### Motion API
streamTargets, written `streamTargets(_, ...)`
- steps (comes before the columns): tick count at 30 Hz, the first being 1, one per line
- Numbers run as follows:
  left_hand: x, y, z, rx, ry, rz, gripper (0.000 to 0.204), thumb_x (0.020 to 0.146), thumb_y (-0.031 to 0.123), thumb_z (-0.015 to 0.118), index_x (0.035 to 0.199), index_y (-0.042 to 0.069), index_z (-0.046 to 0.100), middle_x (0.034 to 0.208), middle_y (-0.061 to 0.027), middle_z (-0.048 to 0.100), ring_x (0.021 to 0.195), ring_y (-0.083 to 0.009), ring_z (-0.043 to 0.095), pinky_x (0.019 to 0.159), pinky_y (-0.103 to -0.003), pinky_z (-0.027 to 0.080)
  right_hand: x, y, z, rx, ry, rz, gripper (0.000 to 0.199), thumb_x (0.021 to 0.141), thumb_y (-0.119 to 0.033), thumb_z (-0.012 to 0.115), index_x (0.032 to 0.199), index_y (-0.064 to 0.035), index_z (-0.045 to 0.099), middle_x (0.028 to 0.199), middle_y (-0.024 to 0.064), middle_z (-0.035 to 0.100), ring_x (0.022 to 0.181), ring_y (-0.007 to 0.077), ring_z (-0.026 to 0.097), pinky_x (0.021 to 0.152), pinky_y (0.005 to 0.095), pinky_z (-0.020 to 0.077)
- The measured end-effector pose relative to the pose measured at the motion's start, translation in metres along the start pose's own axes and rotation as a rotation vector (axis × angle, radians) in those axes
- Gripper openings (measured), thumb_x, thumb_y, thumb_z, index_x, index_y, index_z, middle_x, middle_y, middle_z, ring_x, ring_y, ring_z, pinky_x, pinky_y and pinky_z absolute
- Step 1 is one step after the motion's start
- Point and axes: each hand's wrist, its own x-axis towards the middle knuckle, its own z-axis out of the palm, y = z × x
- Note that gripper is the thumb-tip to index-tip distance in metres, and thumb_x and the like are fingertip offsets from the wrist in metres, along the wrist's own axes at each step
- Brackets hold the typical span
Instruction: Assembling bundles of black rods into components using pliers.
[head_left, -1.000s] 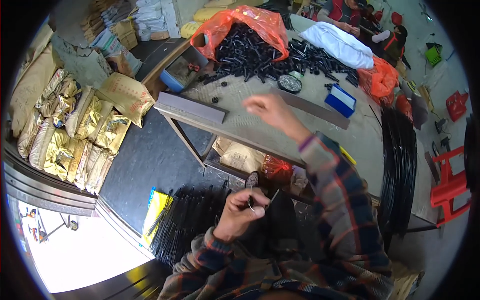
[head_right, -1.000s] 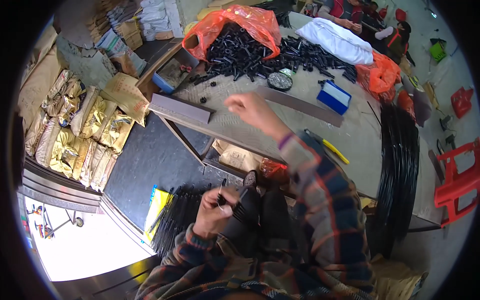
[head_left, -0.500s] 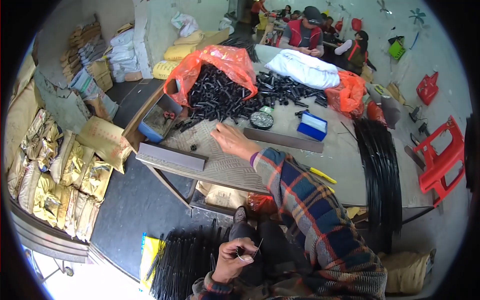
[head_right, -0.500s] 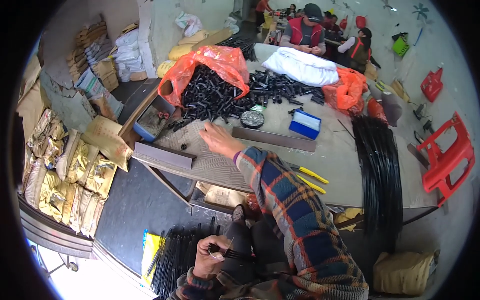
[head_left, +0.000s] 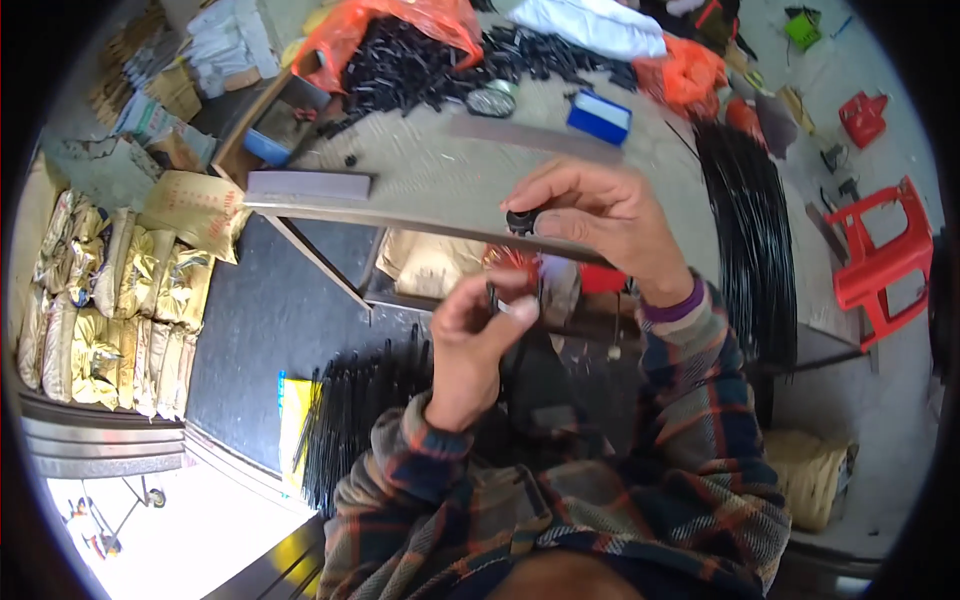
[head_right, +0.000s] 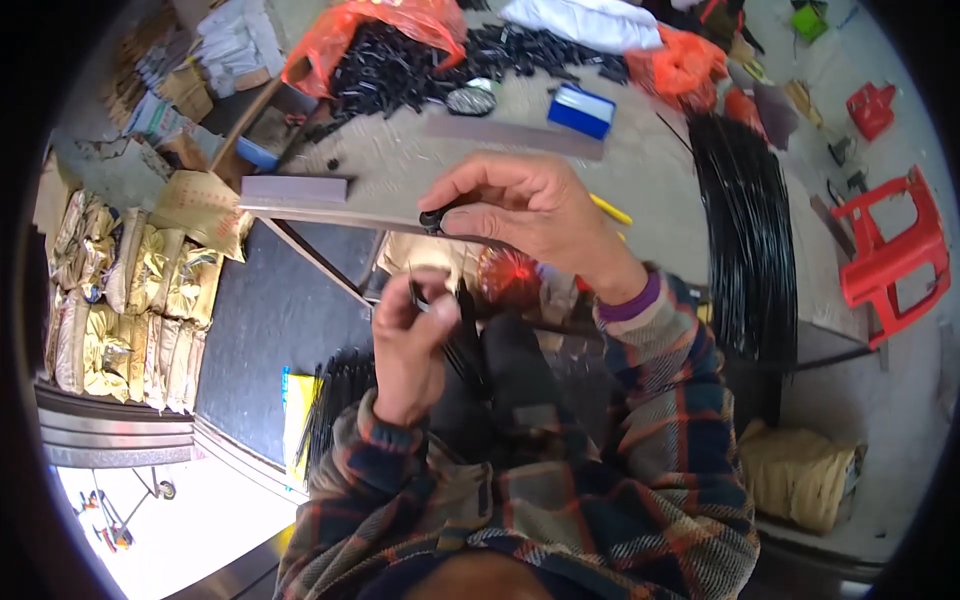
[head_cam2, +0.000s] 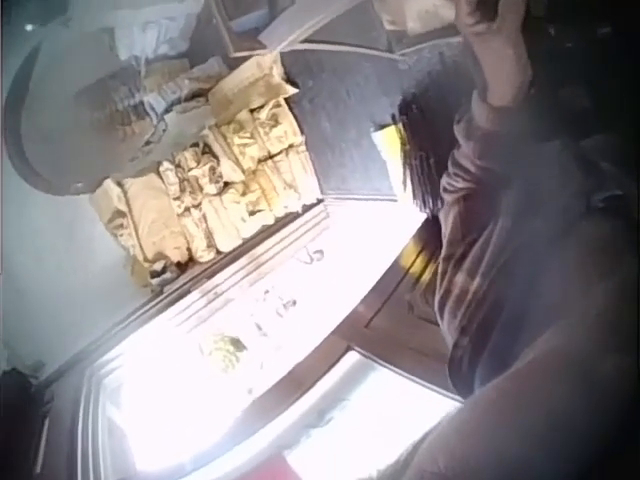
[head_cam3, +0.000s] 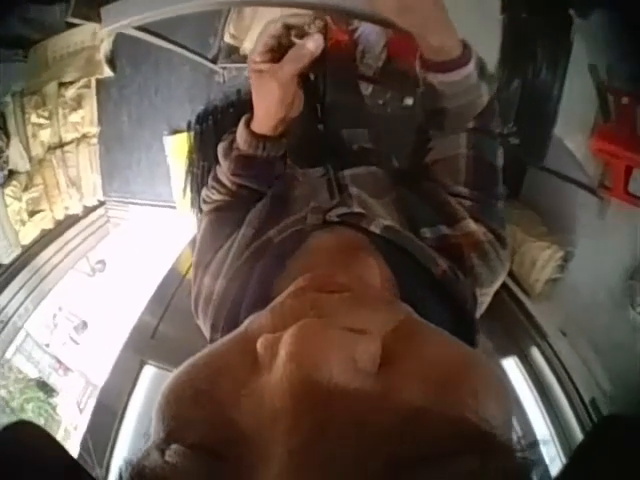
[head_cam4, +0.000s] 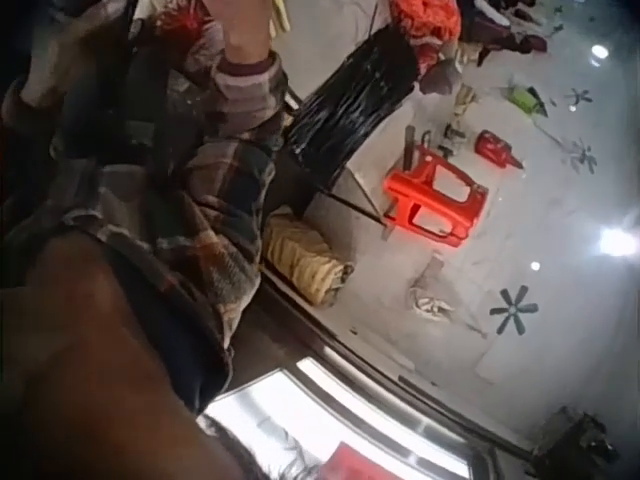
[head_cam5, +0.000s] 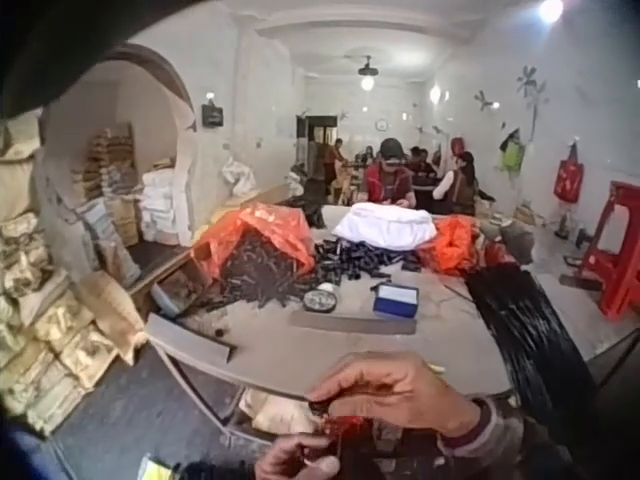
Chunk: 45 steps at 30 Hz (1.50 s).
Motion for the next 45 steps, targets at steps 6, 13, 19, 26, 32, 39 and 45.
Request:
streamTargets(6,0.004,-0.024,0.036,-0.065,-0.015,0.001,0.021,0.078,-0.003,0.062,0.098,0.002,0.058,0.091,-0.0004,0.056,0.083,-0.0057,0.051,0.076,-0.019,0.041,-0.032,-0.005,-0.031,-0.233,-0.069,-0.011,0.012,0.074,-0.01,0.068,0.084,-0.0037,0.064,0.085,0.0065,0.066,0.086,0.0159,0.061,0.101,0.0382,0.0286)
streamTargets(13,0.002,-0.041,0.048,0.0,-0.057,-0.041,0.019,0.078,-0.003,0.062,0.096,0.002,0.058,0.089,0.0006,0.056,0.081,-0.0048,0.05,0.073,-0.019,0.041,-0.052,0.005,-0.054,-0.154,-0.08,-0.032,0.009,0.074,-0.011,0.068,0.081,-0.005,0.064,0.083,0.0072,0.065,0.083,0.0175,0.061,0.1,0.0409,0.0284)
streamTargets(19,0.006,-0.05,0.057,0.02,-0.066,-0.049,0.018,0.079,-0.003,0.062,0.095,0.002,0.058,0.089,0.0013,0.055,0.079,-0.0035,0.049,0.069,-0.018,0.041,-0.057,0.005,-0.062,-0.073,-0.039,-0.014,0.011,0.072,-0.011,0.07,0.076,-0.006,0.061,0.083,0.0073,0.064,0.082,0.0177,0.06,0.1,0.0421,0.0279)
streamTargets(26,0.007,-0.056,0.056,-0.019,-0.055,-0.08,0.018,0.079,-0.002,0.062,0.095,0.002,0.057,0.088,0.0017,0.055,0.078,-0.0028,0.049,0.068,-0.017,0.041,-0.058,-0.006,-0.056,-0.422,-0.053,-0.089,0.017,0.07,-0.014,0.071,0.078,-0.0091,0.057,0.083,0.0039,0.062,0.086,0.0166,0.058,0.103,0.0432,0.0208)
streamTargets(32,0.007,-0.045,0.043,-0.013,-0.098,-0.038,0.017,0.082,0.0,0.059,0.099,0.001,0.056,0.091,-0.0003,0.057,0.081,-0.0043,0.051,0.072,-0.019,0.042,-0.063,-0.006,-0.035,-0.813,0.027,-0.248,0.027,0.066,-0.017,0.073,0.085,-0.0098,0.057,0.085,0.0011,0.058,0.092,0.0171,0.055,0.106,0.0443,0.0095)
streamTargets(39,0.007,-0.043,0.027,-0.12,-0.118,-0.054,0.021,0.082,0.003,0.059,0.102,0.0,0.055,0.093,-0.0016,0.058,0.083,-0.0067,0.052,0.078,-0.022,0.043,-0.063,-0.005,-0.024,-0.964,0.107,-0.332,0.021,0.064,-0.009,0.069,0.084,-0.0106,0.059,0.083,0.0006,0.059,0.096,0.0177,0.054,0.105,0.0477,0.0062)
streamTargets(45,0.012,-0.041,0.018,-0.033,-0.138,0.021,0.029,0.078,-0.002,0.063,0.105,-0.001,0.055,0.089,-0.0022,0.058,0.078,-0.0065,0.053,0.067,-0.02,0.046,-0.061,-0.009,-0.015,-1.12,0.122,-0.406,0.02,0.062,-0.009,0.07,0.08,-0.0113,0.06,0.082,0.0004,0.06,0.096,0.0172,0.054,0.104,0.0515,0.006)
